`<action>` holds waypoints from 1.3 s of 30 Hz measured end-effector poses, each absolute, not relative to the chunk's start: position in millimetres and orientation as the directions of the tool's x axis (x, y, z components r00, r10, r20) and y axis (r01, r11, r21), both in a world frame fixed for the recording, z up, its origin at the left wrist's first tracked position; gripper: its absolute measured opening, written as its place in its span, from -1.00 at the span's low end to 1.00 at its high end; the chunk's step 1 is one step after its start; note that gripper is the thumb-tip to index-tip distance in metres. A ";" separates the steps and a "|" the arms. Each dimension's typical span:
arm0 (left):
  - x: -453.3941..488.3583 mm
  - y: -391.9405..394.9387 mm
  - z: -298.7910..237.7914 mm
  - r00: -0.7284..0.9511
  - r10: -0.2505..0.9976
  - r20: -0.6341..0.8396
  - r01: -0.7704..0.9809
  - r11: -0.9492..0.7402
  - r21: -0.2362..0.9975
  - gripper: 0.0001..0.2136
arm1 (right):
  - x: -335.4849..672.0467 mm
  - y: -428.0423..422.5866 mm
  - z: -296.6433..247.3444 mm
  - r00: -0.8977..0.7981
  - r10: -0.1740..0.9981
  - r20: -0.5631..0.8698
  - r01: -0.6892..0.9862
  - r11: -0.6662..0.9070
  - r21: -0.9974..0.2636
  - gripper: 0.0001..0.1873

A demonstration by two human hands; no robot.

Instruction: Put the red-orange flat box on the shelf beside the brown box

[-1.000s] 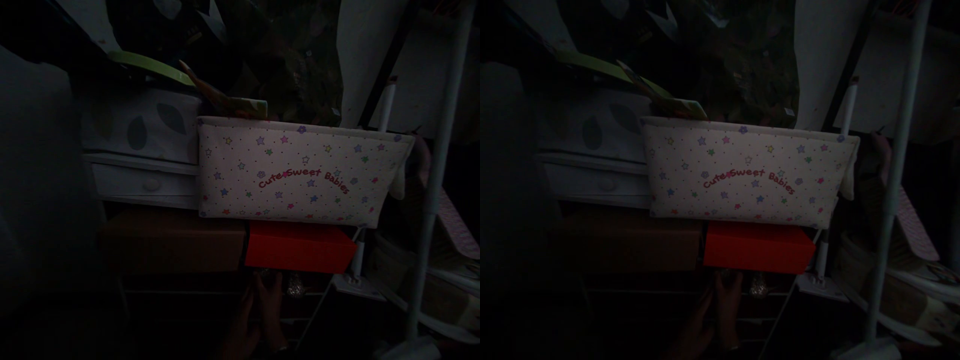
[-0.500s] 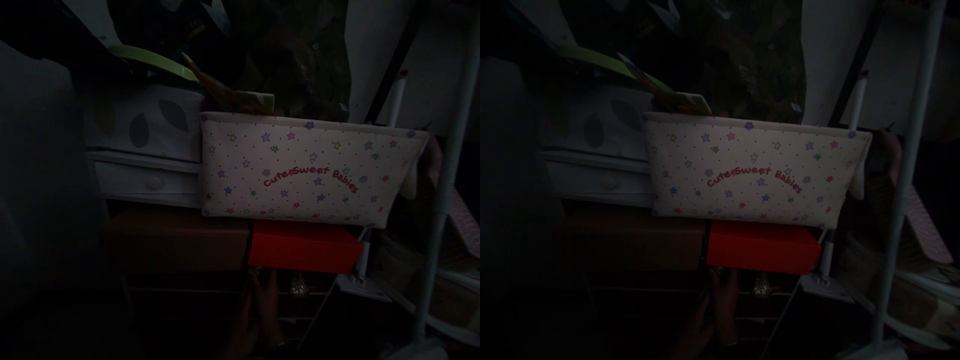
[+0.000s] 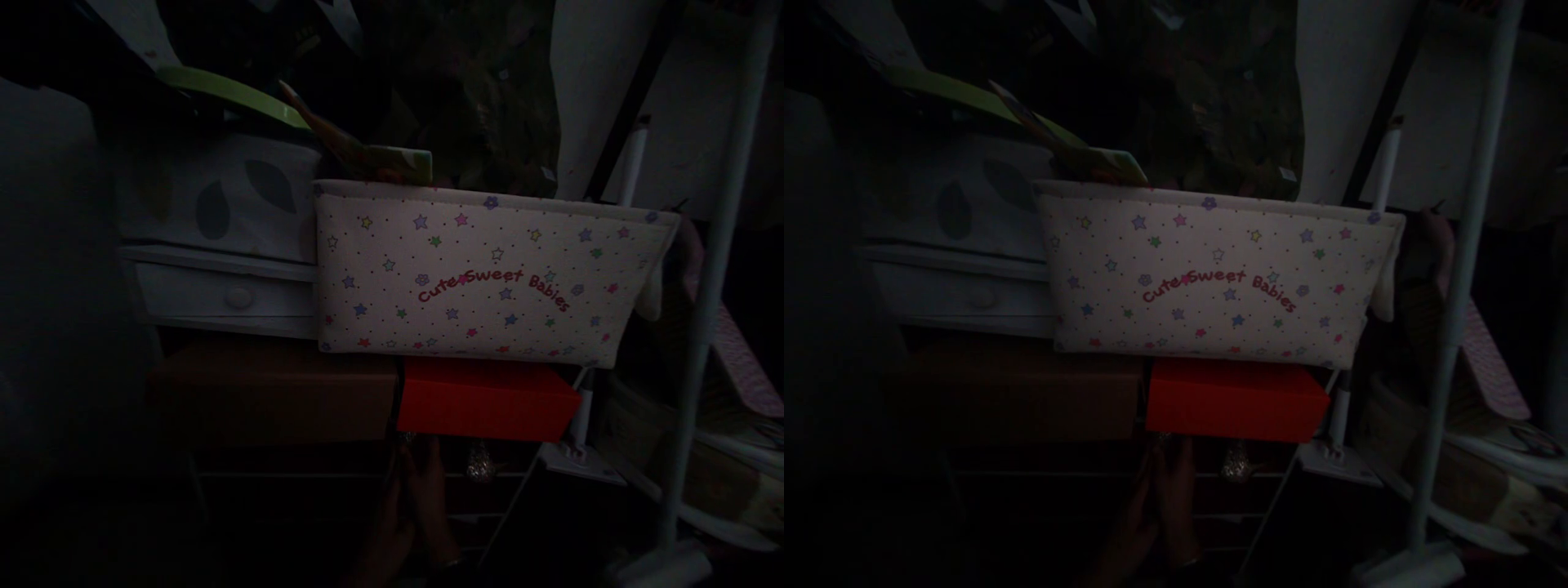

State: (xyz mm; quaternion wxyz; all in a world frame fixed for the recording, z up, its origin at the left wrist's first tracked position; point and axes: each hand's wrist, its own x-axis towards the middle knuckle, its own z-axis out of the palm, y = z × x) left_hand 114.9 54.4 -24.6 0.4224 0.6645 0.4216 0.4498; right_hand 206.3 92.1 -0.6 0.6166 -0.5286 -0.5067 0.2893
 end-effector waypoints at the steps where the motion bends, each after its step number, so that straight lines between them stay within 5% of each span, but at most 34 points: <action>1: 114.6 55.3 -26.2 0.239 0.941 0.242 0.178 -0.287 0.941 -0.30 | 206.1 92.2 -1.4 0.316 0.895 0.315 0.171 0.273 -0.947 -0.34; 7: 112.9 59.1 -36.3 0.226 0.940 0.256 0.240 -0.308 0.920 -0.30 | 208.7 89.7 -4.8 0.206 0.914 0.350 0.167 0.320 -0.933 -0.40; 12: 110.1 55.6 -27.4 0.218 0.935 0.279 0.239 -0.328 0.914 -0.25 | 246.5 90.0 -9.0 0.272 0.838 0.474 0.519 0.287 -0.805 -0.53; 16: 107.3 49.8 -20.6 0.158 0.954 0.254 0.340 -0.294 0.893 -0.28 | 301.4 96.0 -15.6 0.319 0.768 0.555 0.762 0.140 -0.632 -0.36; 22: 101.3 50.2 -18.4 0.085 0.967 0.239 0.440 -0.252 0.862 -0.46 | 348.0 96.3 -33.9 0.309 0.872 0.380 0.943 -0.229 -0.241 -0.37; 28: 97.3 51.7 -14.1 0.075 0.966 0.249 0.429 -0.257 0.866 -0.51 | 359.5 92.5 -21.2 0.248 0.932 0.264 0.969 -0.234 -0.084 -0.38; 32: 100.4 50.7 -17.5 0.071 0.962 0.265 0.404 -0.271 0.874 -0.53 | 361.9 91.1 -7.6 0.165 0.953 0.254 0.975 -0.119 -0.186 -0.36; 36: 104.1 52.1 -22.9 0.076 0.959 0.272 0.422 -0.278 0.863 -0.53 | 352.2 88.4 2.0 0.164 0.941 0.294 0.838 0.024 -0.544 -0.50; 39: 105.9 53.1 -23.9 0.096 0.956 0.276 0.415 -0.290 0.862 -0.53 | 341.4 85.0 11.8 0.292 0.922 0.255 0.623 0.019 -0.782 -0.42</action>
